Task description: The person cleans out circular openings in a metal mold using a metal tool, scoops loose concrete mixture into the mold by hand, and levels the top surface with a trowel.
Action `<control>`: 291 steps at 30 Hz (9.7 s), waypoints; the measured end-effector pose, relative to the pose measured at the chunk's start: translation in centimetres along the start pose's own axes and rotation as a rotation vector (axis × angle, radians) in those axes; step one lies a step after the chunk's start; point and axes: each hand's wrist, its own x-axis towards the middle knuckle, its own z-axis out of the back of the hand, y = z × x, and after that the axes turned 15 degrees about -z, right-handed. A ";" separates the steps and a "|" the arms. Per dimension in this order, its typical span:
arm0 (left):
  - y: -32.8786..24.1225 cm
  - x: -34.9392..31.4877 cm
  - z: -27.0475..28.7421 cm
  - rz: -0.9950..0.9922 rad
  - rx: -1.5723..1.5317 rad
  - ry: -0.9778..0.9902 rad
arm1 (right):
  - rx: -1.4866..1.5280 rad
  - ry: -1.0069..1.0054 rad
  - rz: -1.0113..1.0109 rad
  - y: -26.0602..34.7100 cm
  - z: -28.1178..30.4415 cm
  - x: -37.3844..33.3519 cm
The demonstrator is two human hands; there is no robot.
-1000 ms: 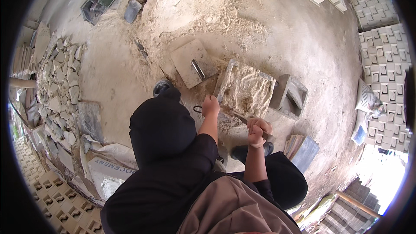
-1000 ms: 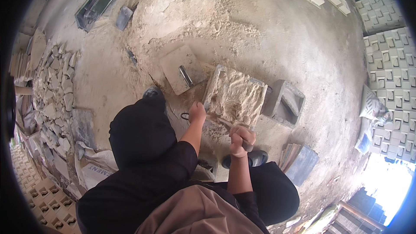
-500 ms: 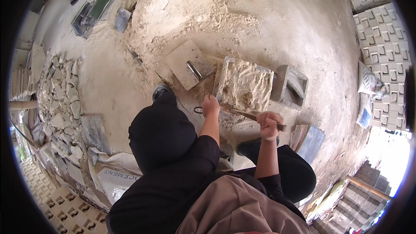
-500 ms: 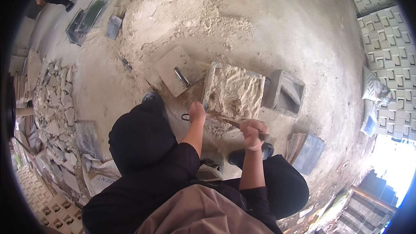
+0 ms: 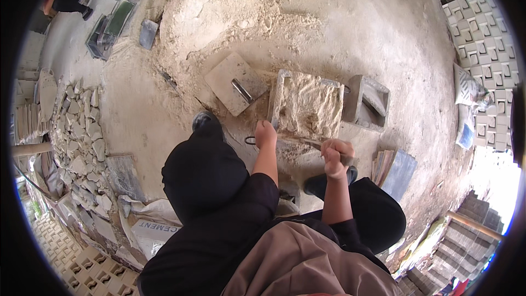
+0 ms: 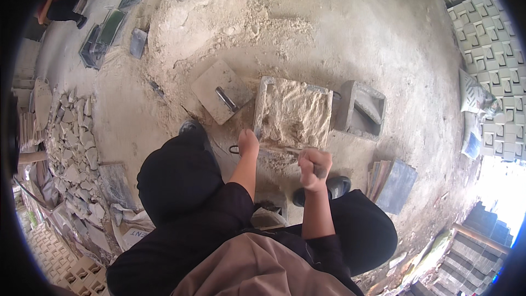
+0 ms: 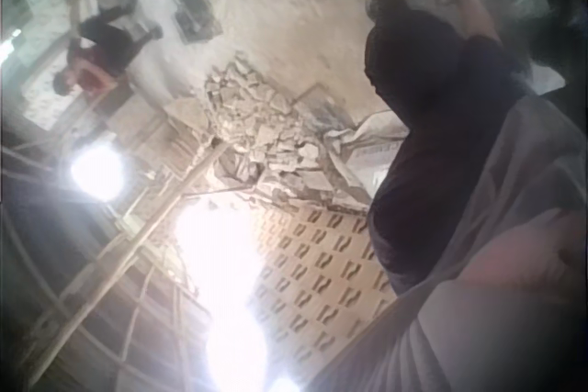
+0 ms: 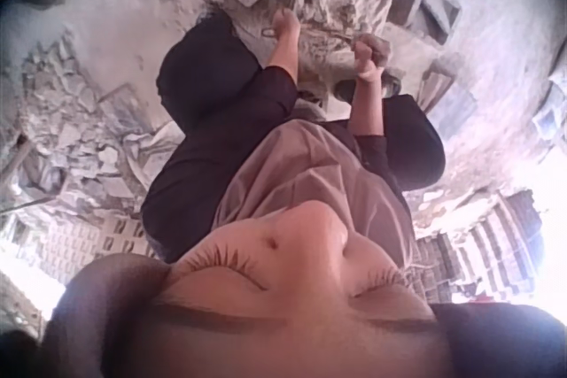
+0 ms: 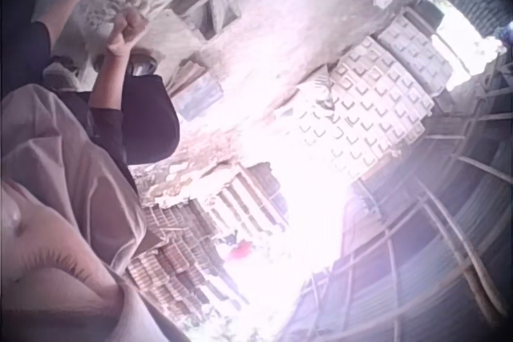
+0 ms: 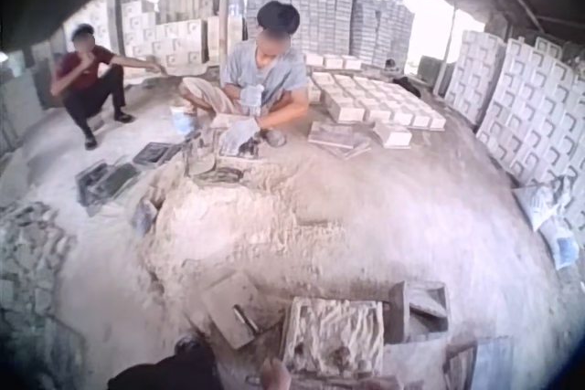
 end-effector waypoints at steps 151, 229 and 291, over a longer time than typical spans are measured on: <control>-0.1 -4.4 -1.9 0.117 -0.524 -0.118 | -0.019 -0.238 0.051 -0.6 0.7 1.6; 1.3 -4.0 -2.7 0.333 -0.727 -0.176 | 0.043 -0.011 0.055 0.0 -2.2 0.6; 0.1 -4.4 -2.8 0.193 -0.557 -0.155 | 0.355 -0.365 -0.055 -1.6 3.5 1.7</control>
